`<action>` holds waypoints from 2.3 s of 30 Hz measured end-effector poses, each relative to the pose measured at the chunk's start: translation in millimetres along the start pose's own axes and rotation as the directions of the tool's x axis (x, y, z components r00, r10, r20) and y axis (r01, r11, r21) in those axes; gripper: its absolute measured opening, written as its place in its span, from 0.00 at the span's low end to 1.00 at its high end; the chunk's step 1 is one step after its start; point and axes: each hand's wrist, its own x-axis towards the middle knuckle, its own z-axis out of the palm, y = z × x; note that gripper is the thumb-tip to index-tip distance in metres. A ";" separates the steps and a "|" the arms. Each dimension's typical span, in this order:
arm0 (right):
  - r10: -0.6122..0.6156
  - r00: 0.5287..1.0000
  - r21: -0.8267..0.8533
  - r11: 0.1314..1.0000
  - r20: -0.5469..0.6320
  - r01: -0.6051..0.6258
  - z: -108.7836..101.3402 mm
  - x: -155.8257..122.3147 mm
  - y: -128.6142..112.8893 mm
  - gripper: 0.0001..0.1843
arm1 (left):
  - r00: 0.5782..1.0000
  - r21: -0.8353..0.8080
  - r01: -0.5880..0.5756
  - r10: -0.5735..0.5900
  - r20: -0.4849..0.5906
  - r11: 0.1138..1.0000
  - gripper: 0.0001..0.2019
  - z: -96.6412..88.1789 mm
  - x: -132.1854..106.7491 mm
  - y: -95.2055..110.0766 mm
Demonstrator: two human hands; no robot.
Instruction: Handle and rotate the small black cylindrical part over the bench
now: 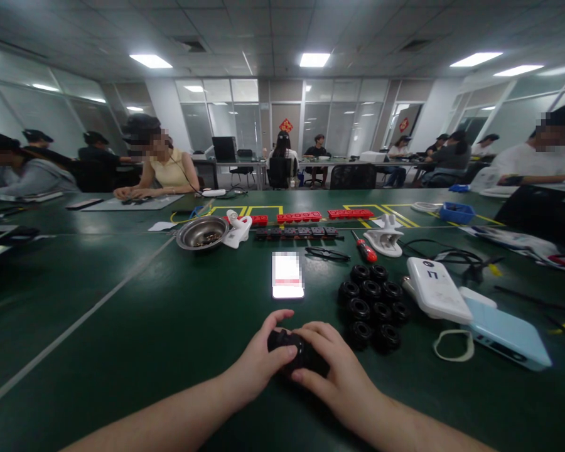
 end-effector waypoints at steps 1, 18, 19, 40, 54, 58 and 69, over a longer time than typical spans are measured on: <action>-0.016 1.000 -0.009 1.000 -0.007 0.016 -0.6 -0.5 -1.4 0.21 | 1.000 0.002 0.018 -0.018 0.002 1.000 0.26 0.6 0.1 0.7; 0.007 1.000 0.017 1.000 -0.023 -0.007 1.9 -2.5 -1.7 0.22 | 1.000 -0.122 0.022 -0.020 0.020 0.992 0.28 2.5 -2.4 3.3; -0.012 1.000 0.006 1.000 -0.023 0.012 1.7 -3.3 -2.4 0.23 | 0.999 -0.111 0.042 -0.040 0.016 0.993 0.27 3.5 -2.1 4.6; -0.060 0.997 -0.032 0.998 -0.049 0.058 2.3 -4.7 -4.3 0.24 | 0.998 -0.004 0.059 -0.059 0.005 0.998 0.23 3.6 -1.5 5.2; -0.035 0.999 -0.026 0.999 -0.008 0.035 0.7 -2.3 -2.4 0.21 | 1.000 -0.007 0.030 -0.029 0.007 1.000 0.24 2.3 -2.6 3.2; -0.092 0.996 -0.072 0.993 -0.016 0.091 1.5 -4.6 -4.7 0.24 | 0.995 0.017 0.090 -0.090 -0.036 0.996 0.22 6.2 -1.3 6.7; 0.032 0.999 0.011 0.999 -0.002 -0.032 1.4 -0.3 2.6 0.21 | 0.999 -0.090 0.010 -0.007 0.036 0.996 0.25 0.7 -4.3 2.1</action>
